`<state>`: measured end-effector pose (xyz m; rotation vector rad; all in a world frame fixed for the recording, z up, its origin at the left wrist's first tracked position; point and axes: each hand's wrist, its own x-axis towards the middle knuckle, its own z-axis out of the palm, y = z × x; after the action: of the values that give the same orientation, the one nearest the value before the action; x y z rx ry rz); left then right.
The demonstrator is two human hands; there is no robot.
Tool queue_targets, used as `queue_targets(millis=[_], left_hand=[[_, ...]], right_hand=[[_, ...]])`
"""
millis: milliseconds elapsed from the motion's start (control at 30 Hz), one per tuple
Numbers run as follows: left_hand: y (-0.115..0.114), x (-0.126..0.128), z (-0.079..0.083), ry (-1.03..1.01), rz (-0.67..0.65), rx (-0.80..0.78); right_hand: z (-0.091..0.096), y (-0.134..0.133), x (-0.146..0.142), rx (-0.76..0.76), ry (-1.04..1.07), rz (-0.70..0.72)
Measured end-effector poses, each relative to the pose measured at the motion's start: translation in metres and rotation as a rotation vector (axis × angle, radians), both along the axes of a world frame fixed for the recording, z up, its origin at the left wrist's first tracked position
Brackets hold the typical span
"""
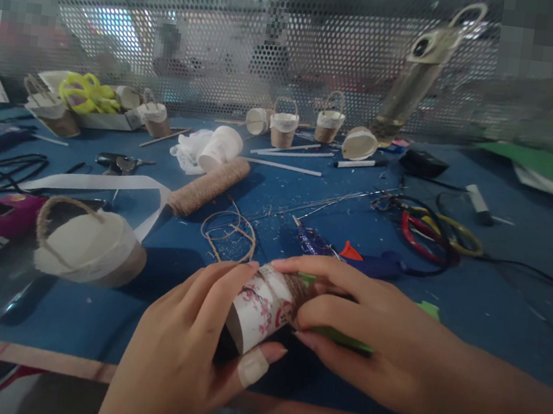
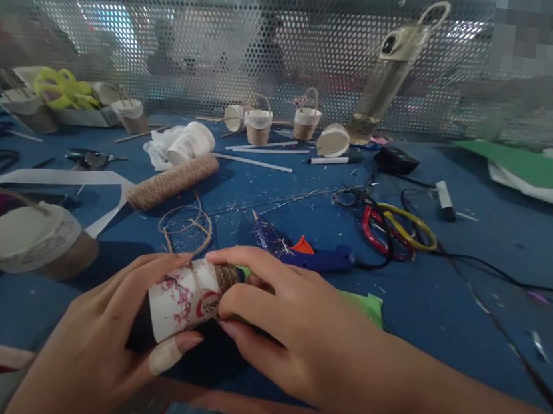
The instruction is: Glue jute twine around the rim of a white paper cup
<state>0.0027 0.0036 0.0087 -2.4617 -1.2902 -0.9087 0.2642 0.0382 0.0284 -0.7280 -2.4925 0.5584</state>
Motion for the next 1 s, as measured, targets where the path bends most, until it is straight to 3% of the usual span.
queue_targets(millis=[1000], left_hand=[[0.0007, -0.0004, -0.0004, 0.004, -0.001, 0.017]], right_hand=[[0.0027, -0.0030, -0.0001, 0.024, -0.062, -0.014]])
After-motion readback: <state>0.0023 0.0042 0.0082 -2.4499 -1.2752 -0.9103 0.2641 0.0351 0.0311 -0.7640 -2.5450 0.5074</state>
